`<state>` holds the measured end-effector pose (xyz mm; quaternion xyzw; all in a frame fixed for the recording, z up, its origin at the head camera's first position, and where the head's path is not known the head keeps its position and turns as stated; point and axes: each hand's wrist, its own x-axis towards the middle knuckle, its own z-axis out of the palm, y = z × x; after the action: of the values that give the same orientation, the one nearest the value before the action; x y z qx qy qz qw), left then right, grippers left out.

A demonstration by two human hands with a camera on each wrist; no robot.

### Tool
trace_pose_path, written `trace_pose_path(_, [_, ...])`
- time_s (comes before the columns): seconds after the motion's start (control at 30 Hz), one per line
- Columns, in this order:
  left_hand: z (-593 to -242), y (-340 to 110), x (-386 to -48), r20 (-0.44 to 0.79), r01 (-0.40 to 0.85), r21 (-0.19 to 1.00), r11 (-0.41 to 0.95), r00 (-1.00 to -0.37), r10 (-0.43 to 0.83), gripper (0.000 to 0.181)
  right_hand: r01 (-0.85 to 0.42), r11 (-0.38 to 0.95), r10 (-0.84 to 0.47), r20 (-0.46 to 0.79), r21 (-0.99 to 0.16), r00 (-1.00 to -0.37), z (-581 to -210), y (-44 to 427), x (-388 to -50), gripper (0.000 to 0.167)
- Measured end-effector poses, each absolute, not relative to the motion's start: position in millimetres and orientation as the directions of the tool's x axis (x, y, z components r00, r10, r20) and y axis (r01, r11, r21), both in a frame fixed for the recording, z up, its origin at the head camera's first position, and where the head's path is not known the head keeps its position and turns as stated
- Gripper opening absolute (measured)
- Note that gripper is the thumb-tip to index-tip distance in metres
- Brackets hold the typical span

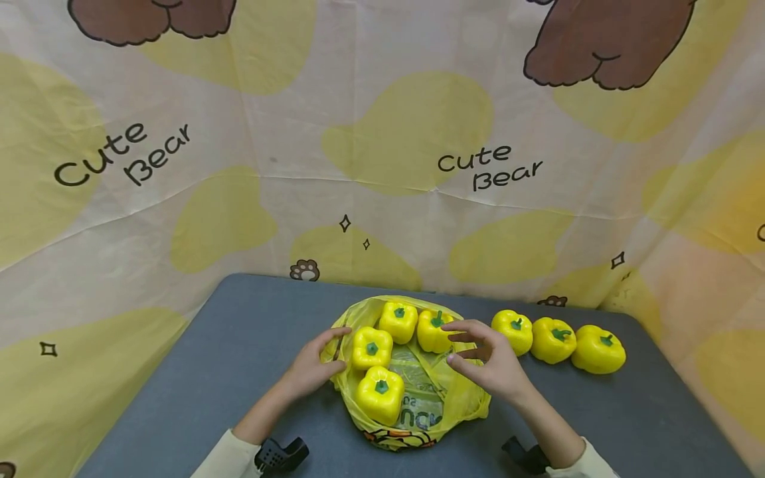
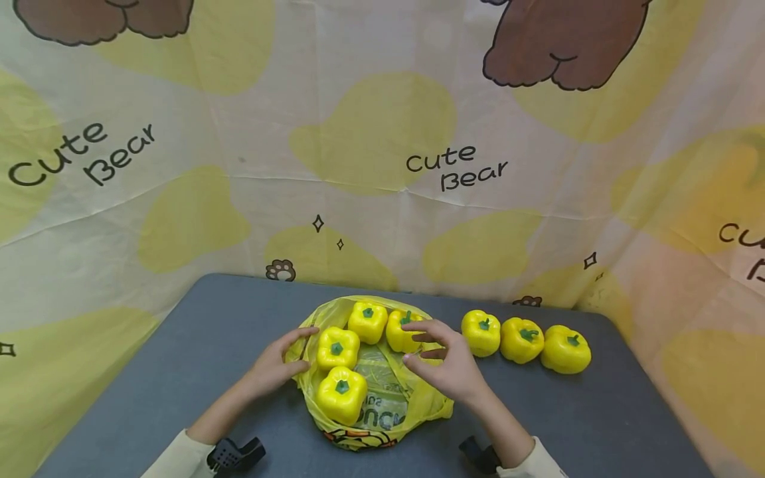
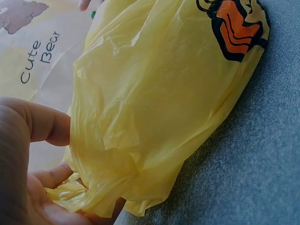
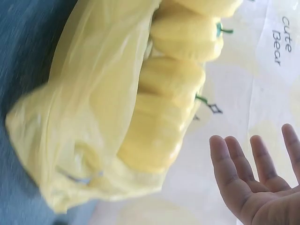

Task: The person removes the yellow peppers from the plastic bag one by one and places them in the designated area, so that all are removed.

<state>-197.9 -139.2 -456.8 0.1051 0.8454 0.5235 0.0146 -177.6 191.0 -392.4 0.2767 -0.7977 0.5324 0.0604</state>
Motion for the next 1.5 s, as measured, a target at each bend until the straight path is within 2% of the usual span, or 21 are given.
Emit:
trace_pose_path(0.47, [-455.4, -139.7, -197.4, 0.091, 0.174, 0.884, 0.434, -0.975, 0.205, 0.057, -0.474, 0.215, -0.462, 0.338, -0.854, -0.820, -405.5, 148.6, -166.9, 0.031])
trace_pose_path(0.8, [-454.6, -141.0, -198.7, 0.088, 0.174, 0.882, 0.439, -0.974, 0.210, 0.058, -0.320, 0.244, -0.452, 0.184, -0.916, -0.873, -418.2, 120.8, -158.0, 0.027])
trace_pose_path(0.9, [-454.4, -141.1, -198.8, 0.089, 0.175, 0.877, 0.448, -0.974, 0.208, 0.058, -0.293, 0.249, -0.443, 0.161, -0.923, -0.882, -421.4, 116.0, -156.8, 0.024])
trace_pose_path(1.13, [-454.0, -141.4, -198.6, 0.102, 0.193, 0.872, 0.450, -0.971, 0.218, 0.057, -0.354, 0.234, -0.452, 0.221, -0.906, -0.864, -429.9, 111.1, -158.6, 0.022])
trace_pose_path(1.5, [-456.1, -139.6, -196.7, 0.074, 0.156, 0.884, 0.442, -0.978, 0.197, 0.057, -0.246, 0.236, -0.463, 0.114, -0.940, -0.879, -435.1, 108.1, -158.8, 0.026])
